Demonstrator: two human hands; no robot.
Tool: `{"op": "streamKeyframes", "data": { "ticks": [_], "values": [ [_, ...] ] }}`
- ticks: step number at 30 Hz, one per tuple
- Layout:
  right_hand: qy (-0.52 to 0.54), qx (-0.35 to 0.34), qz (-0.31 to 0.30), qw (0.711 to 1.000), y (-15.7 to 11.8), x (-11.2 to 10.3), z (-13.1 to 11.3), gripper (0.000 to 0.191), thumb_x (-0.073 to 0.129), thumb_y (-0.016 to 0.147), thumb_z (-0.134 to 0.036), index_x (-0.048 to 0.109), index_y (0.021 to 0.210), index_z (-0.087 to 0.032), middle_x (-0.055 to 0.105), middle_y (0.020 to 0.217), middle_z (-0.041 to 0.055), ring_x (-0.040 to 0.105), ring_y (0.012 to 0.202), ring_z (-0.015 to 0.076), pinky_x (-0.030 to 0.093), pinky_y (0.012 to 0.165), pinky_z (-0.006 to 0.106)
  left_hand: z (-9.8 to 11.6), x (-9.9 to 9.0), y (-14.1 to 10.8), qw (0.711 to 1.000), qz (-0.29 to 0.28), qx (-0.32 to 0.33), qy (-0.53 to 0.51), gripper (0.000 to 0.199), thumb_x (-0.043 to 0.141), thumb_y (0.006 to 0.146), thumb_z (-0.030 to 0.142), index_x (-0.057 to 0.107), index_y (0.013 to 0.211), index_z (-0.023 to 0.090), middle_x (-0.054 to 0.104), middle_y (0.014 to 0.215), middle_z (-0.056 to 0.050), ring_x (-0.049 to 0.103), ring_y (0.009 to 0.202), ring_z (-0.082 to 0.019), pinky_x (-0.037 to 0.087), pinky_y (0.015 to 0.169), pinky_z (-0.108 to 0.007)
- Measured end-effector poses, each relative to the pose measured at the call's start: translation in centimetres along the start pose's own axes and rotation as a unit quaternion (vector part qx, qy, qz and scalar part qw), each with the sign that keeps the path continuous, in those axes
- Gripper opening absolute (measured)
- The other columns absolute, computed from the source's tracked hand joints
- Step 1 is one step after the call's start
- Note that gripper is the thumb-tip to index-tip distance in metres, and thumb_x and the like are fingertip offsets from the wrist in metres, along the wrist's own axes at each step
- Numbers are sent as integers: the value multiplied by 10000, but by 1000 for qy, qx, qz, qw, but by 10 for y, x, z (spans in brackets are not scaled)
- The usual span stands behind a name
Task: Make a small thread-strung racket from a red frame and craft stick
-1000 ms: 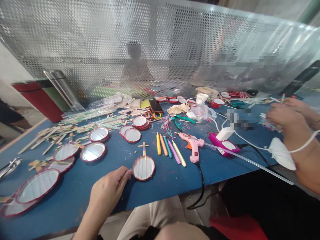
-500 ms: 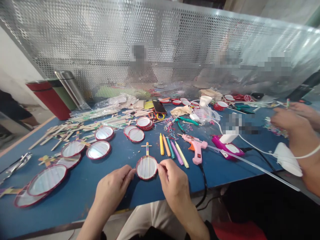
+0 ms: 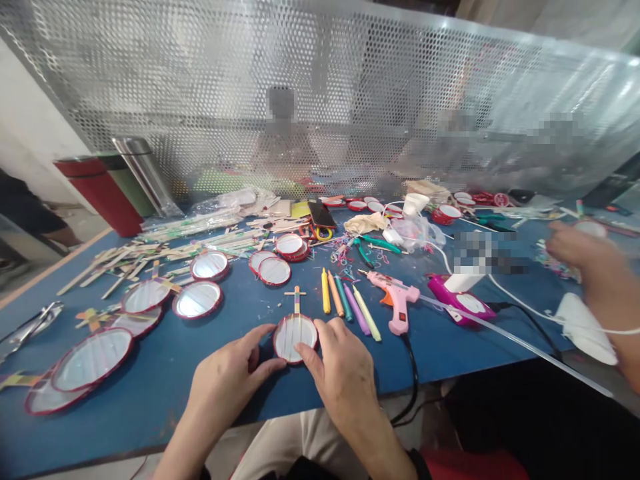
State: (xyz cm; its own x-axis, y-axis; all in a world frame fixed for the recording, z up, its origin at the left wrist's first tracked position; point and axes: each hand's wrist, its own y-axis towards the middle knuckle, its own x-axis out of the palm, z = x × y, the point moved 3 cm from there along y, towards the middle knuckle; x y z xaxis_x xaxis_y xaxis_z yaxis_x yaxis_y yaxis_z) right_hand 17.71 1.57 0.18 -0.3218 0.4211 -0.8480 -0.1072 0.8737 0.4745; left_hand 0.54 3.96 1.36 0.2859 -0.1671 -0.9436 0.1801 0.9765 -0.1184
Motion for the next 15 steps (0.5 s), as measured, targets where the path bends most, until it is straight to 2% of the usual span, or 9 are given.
{"op": "streamKeyframes", "data": {
  "ticks": [4,15],
  "values": [
    [-10,-1,-14,1000,0,0,-1,507,277,977,-518,606,1096,-152,630,858,78,655,763,225,477,623,324,1,0,-2,1000,22,9,-1,376,595,863,385,588,1230,303,714,782,0,674,718,-161,445,655,-220],
    [-32,-5,-17,999,1,0,-2,516,260,978,-522,599,1099,-151,622,850,79,650,750,215,462,615,313,0,1,-3,999,33,21,-5,358,594,861,384,603,1209,297,711,757,-1,674,706,-164,468,676,-222]
  ]
}}
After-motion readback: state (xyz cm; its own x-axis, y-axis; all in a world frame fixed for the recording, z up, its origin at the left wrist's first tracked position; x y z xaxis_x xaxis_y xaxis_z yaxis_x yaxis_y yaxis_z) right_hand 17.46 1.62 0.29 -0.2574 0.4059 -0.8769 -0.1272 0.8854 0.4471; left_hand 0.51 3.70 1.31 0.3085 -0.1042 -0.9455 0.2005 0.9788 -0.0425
